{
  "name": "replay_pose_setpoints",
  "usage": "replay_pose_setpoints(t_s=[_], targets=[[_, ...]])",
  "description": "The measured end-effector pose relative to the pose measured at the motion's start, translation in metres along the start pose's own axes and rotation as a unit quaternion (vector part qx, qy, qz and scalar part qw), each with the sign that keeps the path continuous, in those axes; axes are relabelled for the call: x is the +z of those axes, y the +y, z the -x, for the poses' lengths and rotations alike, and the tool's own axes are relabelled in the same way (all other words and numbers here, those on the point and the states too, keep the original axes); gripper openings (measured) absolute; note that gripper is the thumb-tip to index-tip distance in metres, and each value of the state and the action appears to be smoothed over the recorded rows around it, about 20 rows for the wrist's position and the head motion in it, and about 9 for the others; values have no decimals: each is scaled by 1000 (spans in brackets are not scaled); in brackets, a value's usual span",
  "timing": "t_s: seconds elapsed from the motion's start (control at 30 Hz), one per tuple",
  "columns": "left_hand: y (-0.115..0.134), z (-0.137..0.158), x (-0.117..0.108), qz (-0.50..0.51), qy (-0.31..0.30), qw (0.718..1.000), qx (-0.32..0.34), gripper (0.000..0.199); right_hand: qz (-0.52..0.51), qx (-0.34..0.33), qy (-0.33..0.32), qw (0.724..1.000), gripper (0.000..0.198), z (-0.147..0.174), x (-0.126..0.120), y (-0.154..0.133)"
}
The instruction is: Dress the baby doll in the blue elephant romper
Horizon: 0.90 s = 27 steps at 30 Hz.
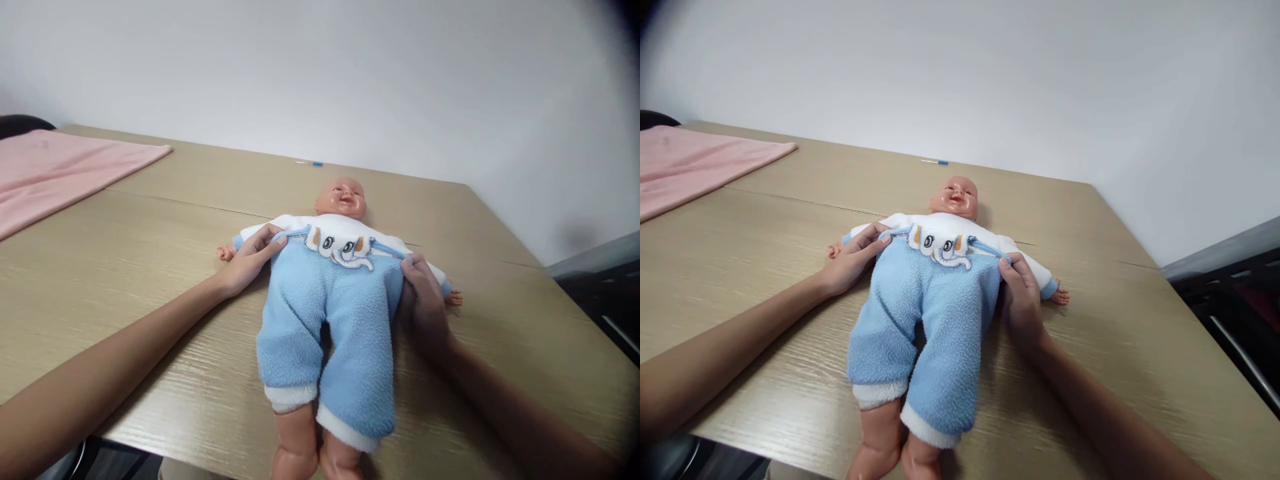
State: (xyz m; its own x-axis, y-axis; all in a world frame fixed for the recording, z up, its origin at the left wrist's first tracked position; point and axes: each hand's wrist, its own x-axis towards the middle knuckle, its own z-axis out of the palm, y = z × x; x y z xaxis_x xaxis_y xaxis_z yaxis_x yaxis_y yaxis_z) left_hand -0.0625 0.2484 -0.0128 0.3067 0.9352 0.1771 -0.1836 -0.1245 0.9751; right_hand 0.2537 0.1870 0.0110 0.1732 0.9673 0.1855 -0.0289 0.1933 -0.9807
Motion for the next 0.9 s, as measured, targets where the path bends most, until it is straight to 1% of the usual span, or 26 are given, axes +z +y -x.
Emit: replay_pose_setpoints(t_s=[0.1,0.17,0.23,0.33,0.43,0.5,0.57,0.6,0.63,0.67,0.7,0.77,0.83,0.9], targets=[[1,-1,2,-40,13,999,11,37,46,-32,-5,998,30,-5,-7,4],[0,-1,2,-56,29,998,20,36,64,-27,-19,997,33,-7,-9,5],[-1,-2,1,-64,52,996,27,36,93,-18,-42,995,35,-9,-8,3],[-2,-2,1,-64,79,994,37,40,134,-26,-58,989,27,-13,0,-4],[0,-3,4,-65,84,993,47,43,149,-50,-39,987,22,-23,15,-14],[0,-3,6,-67,84,993,56,42,162,-87,-22,983,20,-34,30,-23],[0,-3,8,-68,83,992,68,40,179,-133,-20,975,18,-48,49,-35],[0,-2,8,-69,85,991,74,39,186,-149,-33,971,20,-56,59,-42],[0,-2,8,-71,87,991,79,38,191,-161,-60,966,22,-65,70,-50],[0,-1,9,-75,89,990,84,37,200,-161,-101,961,21,-73,82,-57],[0,0,9,-81,93,989,88,36,220,-153,-155,951,18,-82,94,-64],[0,2,9,-95,98,986,93,34,281,-138,-259,914,19,-97,119,-75],[0,4,8,-106,103,984,99,33,359,-141,-346,856,22,-111,143,-80],[1,5,8,-112,109,982,106,32,428,-170,-385,800,22,-123,163,-78]])
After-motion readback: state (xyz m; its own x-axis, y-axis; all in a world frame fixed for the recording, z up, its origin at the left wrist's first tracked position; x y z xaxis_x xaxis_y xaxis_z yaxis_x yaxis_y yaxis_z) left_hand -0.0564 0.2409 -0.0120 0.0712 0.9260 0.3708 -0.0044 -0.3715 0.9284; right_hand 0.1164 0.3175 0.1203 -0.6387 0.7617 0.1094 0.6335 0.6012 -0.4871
